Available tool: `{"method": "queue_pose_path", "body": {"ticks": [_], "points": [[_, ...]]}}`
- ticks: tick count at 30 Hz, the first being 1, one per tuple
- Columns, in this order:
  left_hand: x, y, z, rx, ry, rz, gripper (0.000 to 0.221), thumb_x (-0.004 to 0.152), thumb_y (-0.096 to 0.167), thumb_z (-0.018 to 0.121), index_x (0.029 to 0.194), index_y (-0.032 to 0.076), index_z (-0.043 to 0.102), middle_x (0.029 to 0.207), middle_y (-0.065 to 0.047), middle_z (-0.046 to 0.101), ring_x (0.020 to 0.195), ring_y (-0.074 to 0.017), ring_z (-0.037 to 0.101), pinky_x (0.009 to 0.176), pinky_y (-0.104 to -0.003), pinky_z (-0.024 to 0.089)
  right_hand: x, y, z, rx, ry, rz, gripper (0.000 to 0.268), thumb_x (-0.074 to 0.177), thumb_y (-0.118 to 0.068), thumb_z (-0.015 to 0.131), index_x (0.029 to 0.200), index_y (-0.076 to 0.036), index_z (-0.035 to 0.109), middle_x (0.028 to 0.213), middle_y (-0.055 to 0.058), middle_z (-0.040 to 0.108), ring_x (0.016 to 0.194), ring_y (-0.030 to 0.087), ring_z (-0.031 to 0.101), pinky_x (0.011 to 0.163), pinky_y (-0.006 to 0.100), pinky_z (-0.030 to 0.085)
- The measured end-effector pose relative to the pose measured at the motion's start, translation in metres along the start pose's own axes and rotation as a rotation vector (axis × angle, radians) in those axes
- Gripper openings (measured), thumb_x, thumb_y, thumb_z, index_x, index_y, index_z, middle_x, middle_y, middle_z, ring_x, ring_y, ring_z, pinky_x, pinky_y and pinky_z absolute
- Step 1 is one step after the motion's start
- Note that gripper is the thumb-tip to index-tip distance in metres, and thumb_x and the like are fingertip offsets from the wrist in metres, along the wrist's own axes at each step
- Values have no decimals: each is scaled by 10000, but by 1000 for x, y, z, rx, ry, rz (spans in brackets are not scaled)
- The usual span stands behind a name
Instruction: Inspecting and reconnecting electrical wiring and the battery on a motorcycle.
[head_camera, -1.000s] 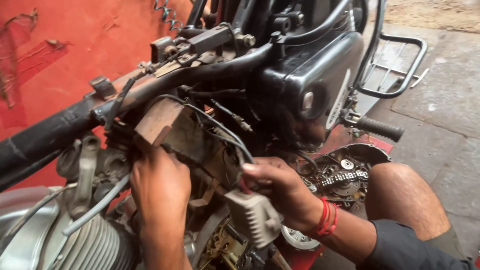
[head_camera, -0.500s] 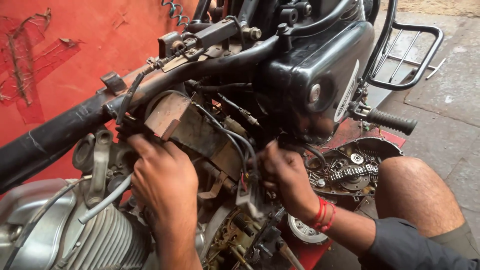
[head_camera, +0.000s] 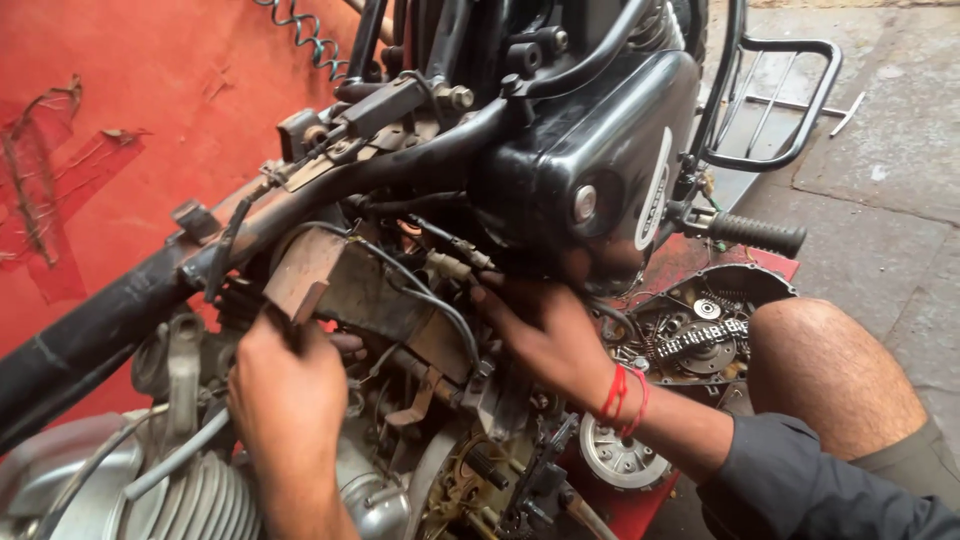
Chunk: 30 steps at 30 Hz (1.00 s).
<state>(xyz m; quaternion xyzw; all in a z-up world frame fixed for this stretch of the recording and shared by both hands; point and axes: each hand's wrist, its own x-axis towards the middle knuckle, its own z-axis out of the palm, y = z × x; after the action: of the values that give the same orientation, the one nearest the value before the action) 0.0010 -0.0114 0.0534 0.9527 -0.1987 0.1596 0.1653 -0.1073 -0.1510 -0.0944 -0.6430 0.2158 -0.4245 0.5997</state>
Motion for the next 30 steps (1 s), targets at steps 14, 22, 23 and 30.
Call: {"method": "queue_pose_path", "body": {"ticks": [14, 22, 23, 30], "points": [[26, -26, 24, -1166, -196, 52, 471, 920, -53, 514, 1383, 16, 572, 1308, -50, 682, 1173, -169, 641, 1023, -318, 475, 11, 29, 8, 492, -358, 267, 430, 947, -109, 593, 1361, 2, 638, 1088, 36, 743, 901, 83, 648, 794, 262, 537], [8, -18, 21, -545, -21, 221, 413, 834, 12, 563, 1238, 4, 652, 1213, -183, 716, 1168, -369, 648, 1017, -436, 474, 3, -2, 10, 168, -400, 62, 602, 829, -165, 788, 1362, 14, 575, 1129, 88, 754, 996, 129, 709, 863, 302, 590], [5, -11, 14, -370, 1, 206, 400, 820, 33, 571, 1205, 12, 678, 1176, -222, 717, 1148, -427, 635, 1006, -468, 472, 2, -7, 10, -22, -337, 44, 639, 796, -206, 823, 1343, 1, 567, 1066, 114, 781, 948, 165, 744, 826, 312, 600], [21, -34, 36, -363, 57, 297, 438, 790, 54, 535, 1195, 48, 702, 1132, -260, 709, 1107, -481, 619, 976, -514, 480, 7, 19, 13, -335, -170, -192, 490, 819, -188, 723, 1282, -36, 671, 1032, 235, 730, 949, 380, 712, 853, 435, 543]]}}
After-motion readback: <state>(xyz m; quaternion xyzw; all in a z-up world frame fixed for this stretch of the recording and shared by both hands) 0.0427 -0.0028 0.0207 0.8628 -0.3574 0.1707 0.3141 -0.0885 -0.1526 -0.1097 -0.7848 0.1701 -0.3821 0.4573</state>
